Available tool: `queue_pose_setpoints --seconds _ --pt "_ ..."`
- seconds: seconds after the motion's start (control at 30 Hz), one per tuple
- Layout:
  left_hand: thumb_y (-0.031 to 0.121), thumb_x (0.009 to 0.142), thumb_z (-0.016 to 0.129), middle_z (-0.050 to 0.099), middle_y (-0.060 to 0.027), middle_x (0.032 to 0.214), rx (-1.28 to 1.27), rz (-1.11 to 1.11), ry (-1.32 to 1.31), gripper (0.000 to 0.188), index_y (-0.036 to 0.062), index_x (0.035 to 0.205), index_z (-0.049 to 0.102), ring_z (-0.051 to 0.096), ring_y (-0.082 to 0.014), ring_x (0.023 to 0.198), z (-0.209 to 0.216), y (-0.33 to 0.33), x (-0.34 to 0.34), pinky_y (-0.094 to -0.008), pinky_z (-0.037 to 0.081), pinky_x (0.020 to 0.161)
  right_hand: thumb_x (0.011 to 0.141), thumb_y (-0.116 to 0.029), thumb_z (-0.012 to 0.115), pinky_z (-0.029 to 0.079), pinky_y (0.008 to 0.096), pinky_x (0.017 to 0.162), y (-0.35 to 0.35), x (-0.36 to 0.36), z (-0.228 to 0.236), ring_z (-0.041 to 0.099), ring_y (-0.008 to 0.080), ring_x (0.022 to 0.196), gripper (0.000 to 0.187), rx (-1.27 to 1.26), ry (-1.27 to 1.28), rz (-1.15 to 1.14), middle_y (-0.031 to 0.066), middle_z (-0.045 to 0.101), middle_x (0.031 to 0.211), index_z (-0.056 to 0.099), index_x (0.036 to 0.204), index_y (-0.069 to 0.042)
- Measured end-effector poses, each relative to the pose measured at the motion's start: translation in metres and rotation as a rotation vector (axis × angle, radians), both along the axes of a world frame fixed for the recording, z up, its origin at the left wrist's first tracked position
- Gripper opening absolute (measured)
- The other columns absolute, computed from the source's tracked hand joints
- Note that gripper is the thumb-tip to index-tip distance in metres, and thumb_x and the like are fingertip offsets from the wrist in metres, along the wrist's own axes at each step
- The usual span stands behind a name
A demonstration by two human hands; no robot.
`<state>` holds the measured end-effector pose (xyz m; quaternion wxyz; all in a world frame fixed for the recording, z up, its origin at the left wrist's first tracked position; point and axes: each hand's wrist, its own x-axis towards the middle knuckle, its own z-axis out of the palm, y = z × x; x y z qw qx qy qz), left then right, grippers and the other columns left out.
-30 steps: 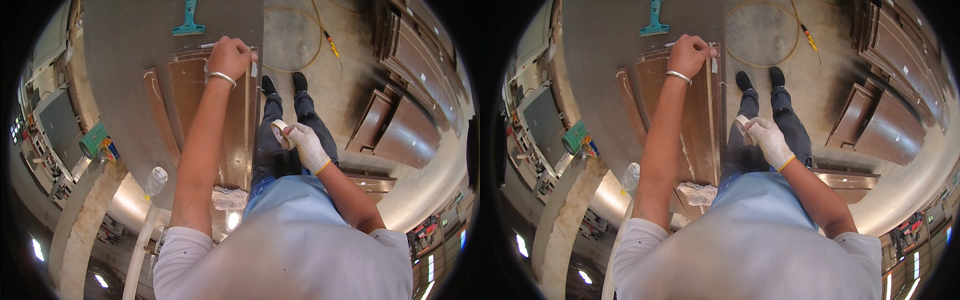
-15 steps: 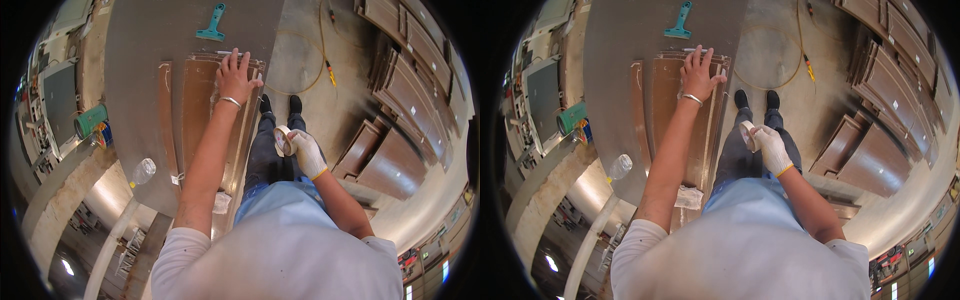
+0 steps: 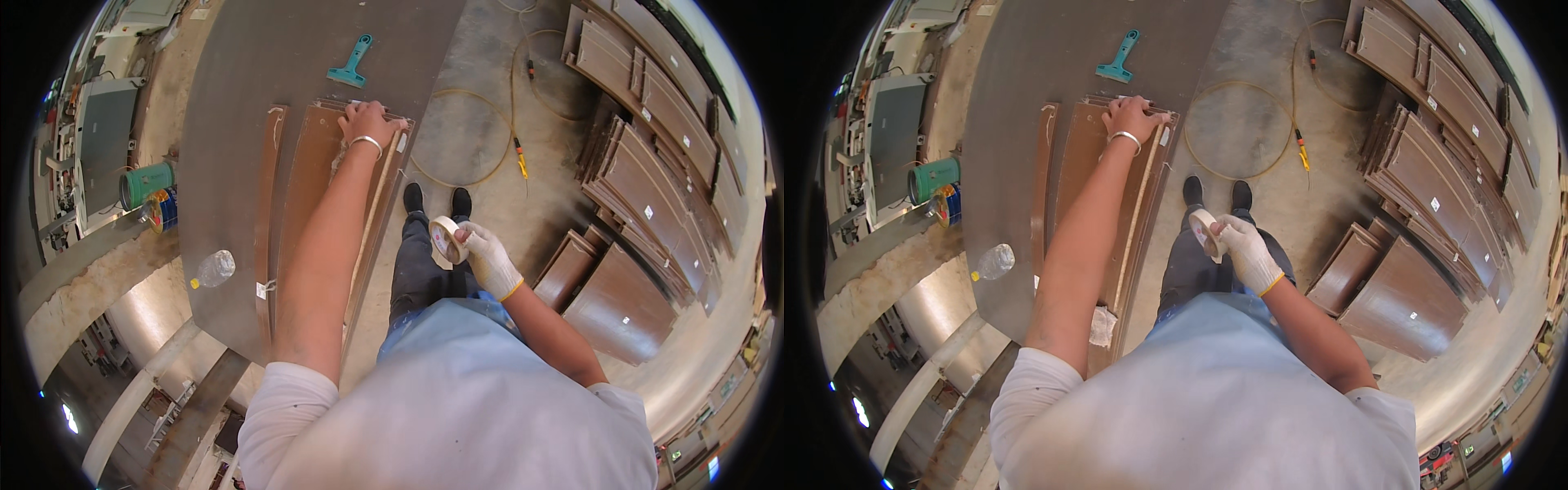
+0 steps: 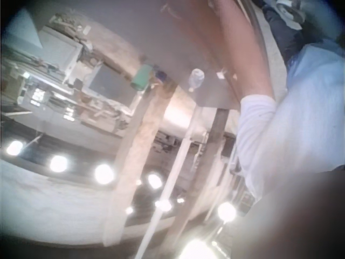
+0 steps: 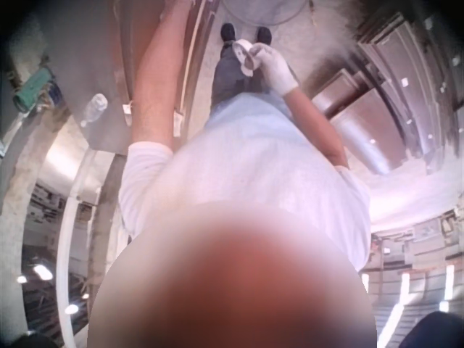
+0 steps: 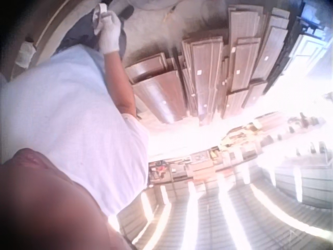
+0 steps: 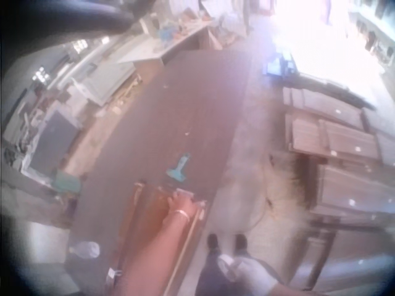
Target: The person wipes a curved wooden panel with a cloth, then applies small pieces of masking tape along its edges. They repeat this process on multiple panels, wiping and taping each one before moving to the next.
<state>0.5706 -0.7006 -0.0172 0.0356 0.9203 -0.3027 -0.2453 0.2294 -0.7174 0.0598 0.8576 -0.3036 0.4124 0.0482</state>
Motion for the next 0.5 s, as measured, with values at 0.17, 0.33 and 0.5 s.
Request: queue_pose_setpoints --seconds 0.17,0.33,0.5 --pt "0.054 0.081 0.089 0.038 -0.0095 0.171 -0.105 0.117 -0.174 0.086 0.0193 0.153 0.056 0.029 -0.0366 0.158 -0.009 0.020 -0.042 -0.0607 0.025 0.124 0.096 -0.035 0.078 0.048 0.0289 0.088 -0.027 -0.008 0.037 0.065 0.0164 0.094 0.046 -0.187 -0.187 0.172 0.0066 0.071 0.099 0.065 0.123 0.000" --pt "0.046 0.082 0.090 0.013 -0.0163 0.181 -0.014 0.201 -0.138 0.108 0.0203 0.169 0.033 0.017 -0.0449 0.163 0.009 0.074 -0.087 -0.0652 0.017 0.129 0.099 -0.018 0.071 0.053 0.0277 0.075 -0.044 -0.003 0.080 0.066 0.0096 0.084 0.030 -0.447 -0.215 0.346 0.0037 0.076 0.099 0.067 0.124 -0.002" --pt "0.021 0.092 0.083 0.060 -0.0202 0.147 -0.736 0.496 0.279 0.063 0.0078 0.149 0.059 0.061 -0.0313 0.133 0.100 0.127 -0.152 -0.0425 0.048 0.112 0.085 0.002 0.071 0.057 0.0371 0.087 -0.054 0.011 0.101 0.071 0.0232 0.101 0.034 -0.675 -0.534 0.456 0.0111 0.075 0.109 0.070 0.119 -0.001"
